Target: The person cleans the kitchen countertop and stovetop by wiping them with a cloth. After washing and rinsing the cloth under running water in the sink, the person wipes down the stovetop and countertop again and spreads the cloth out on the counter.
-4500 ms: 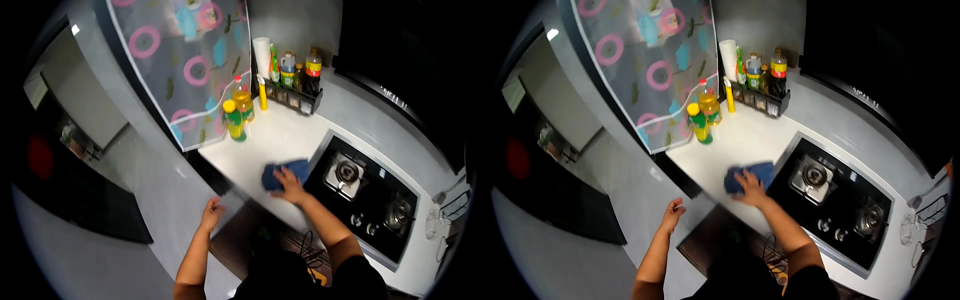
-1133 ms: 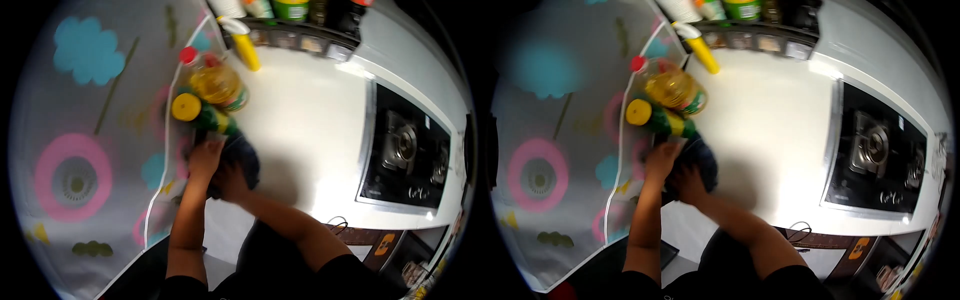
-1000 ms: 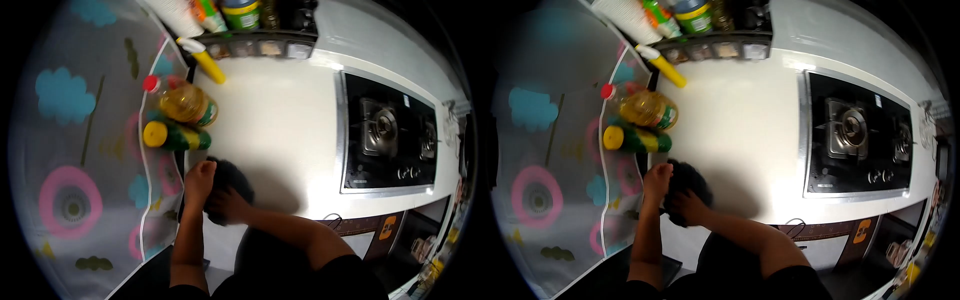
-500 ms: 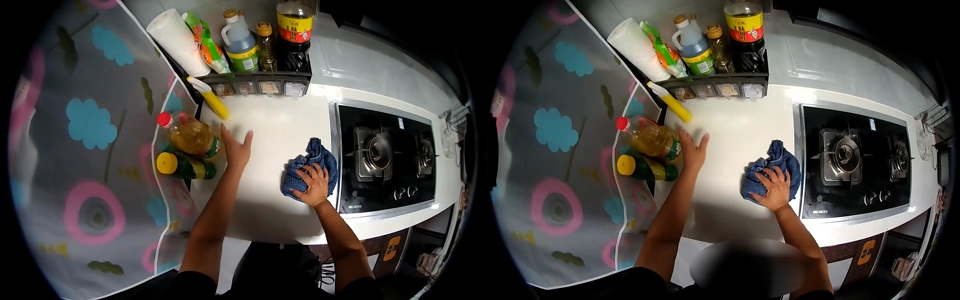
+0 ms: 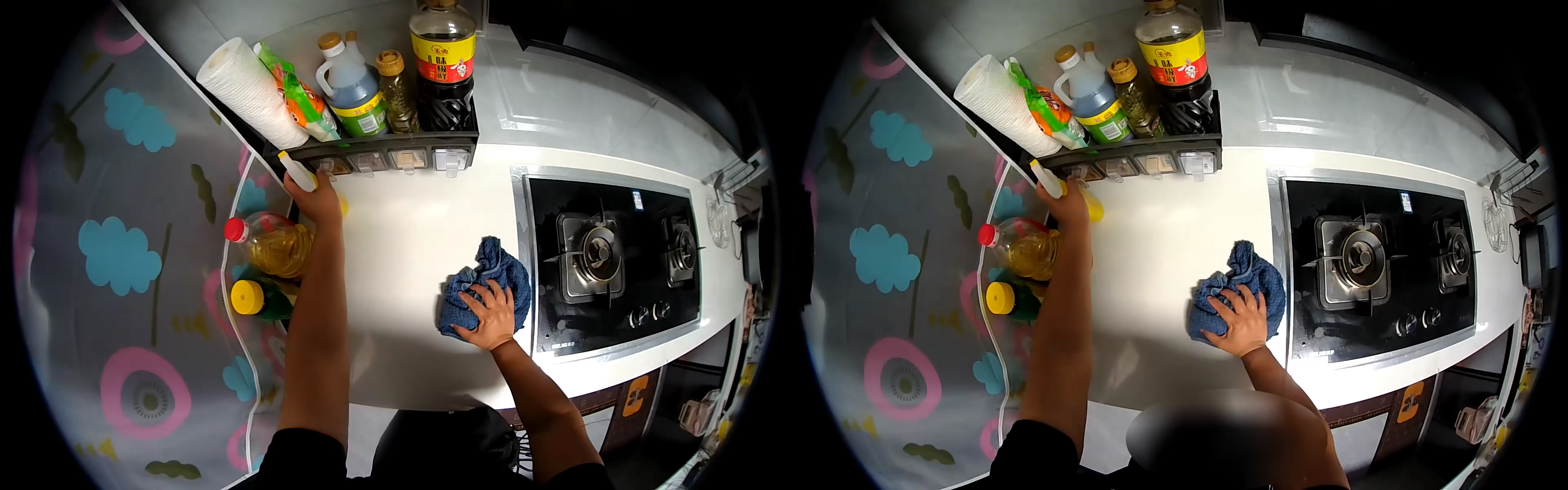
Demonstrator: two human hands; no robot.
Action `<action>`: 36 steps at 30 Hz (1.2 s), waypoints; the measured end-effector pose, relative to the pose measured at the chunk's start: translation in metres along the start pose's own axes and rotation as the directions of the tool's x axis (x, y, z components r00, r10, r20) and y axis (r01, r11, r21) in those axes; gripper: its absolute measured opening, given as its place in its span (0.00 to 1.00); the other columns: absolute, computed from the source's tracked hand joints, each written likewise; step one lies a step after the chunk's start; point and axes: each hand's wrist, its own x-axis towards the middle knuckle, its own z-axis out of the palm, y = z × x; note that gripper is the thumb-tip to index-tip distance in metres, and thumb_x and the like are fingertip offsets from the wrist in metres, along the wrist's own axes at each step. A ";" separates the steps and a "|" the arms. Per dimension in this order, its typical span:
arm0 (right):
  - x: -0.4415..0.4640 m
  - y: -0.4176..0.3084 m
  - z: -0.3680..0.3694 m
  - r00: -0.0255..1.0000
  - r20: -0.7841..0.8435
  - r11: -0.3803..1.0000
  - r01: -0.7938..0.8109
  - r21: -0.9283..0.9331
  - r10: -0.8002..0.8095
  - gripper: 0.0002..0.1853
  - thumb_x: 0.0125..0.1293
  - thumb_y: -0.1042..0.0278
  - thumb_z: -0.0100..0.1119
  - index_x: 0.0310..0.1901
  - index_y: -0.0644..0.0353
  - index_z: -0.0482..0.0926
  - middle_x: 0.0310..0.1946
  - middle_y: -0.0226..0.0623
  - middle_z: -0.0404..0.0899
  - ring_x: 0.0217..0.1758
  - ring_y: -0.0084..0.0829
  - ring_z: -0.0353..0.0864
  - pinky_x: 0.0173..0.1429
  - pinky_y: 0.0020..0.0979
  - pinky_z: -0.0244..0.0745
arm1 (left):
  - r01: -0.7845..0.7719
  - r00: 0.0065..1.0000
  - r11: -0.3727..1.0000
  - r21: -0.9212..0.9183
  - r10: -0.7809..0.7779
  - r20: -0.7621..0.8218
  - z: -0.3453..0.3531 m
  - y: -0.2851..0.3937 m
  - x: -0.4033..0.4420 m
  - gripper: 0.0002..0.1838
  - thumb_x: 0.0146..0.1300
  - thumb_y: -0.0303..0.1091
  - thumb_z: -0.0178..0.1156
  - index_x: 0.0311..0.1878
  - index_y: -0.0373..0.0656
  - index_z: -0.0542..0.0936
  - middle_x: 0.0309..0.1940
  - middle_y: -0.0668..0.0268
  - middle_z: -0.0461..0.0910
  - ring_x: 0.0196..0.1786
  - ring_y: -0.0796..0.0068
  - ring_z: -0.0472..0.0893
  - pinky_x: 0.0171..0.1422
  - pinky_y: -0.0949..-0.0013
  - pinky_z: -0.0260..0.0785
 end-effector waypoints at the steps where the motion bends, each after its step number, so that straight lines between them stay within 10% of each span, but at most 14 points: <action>1: 0.001 0.001 0.000 1.000 0.001 1.000 0.001 0.003 -0.001 0.31 0.37 0.47 0.72 0.49 0.40 0.81 0.53 0.31 0.72 0.65 0.45 0.62 0.66 0.60 0.51 | 0.076 0.997 0.994 -0.080 -0.075 0.013 -0.001 0.001 -0.004 0.29 0.55 0.26 0.63 0.60 0.36 0.65 0.53 0.57 0.72 0.53 0.62 0.74 0.57 0.63 0.66; 8: 0.002 -0.001 -0.001 1.000 -0.006 1.000 -0.006 0.002 0.006 0.32 0.36 0.47 0.72 0.50 0.40 0.81 0.54 0.31 0.72 0.65 0.45 0.62 0.67 0.59 0.50 | 0.291 0.887 0.927 -0.235 -0.170 0.429 -0.078 0.047 -0.082 0.24 0.51 0.17 0.59 0.54 0.39 0.72 0.48 0.66 0.73 0.47 0.75 0.73 0.49 0.73 0.66; 14: 0.001 0.000 -0.001 1.000 -0.014 1.000 -0.013 0.007 0.013 0.32 0.36 0.48 0.72 0.50 0.40 0.81 0.54 0.31 0.72 0.65 0.44 0.62 0.67 0.59 0.50 | 0.607 0.386 0.740 0.289 -0.593 0.707 -0.134 0.067 -0.104 0.13 0.48 0.22 0.60 0.40 0.41 0.76 0.31 0.67 0.74 0.31 0.74 0.75 0.38 0.71 0.67; 36: 0.001 -0.002 0.000 0.999 -0.030 1.000 -0.013 0.021 0.013 0.30 0.37 0.49 0.72 0.49 0.41 0.81 0.54 0.30 0.72 0.66 0.43 0.61 0.69 0.58 0.47 | 0.666 0.404 0.647 0.371 -0.731 0.550 -0.132 0.022 -0.087 0.09 0.50 0.27 0.62 0.36 0.40 0.75 0.28 0.67 0.74 0.29 0.73 0.75 0.35 0.69 0.66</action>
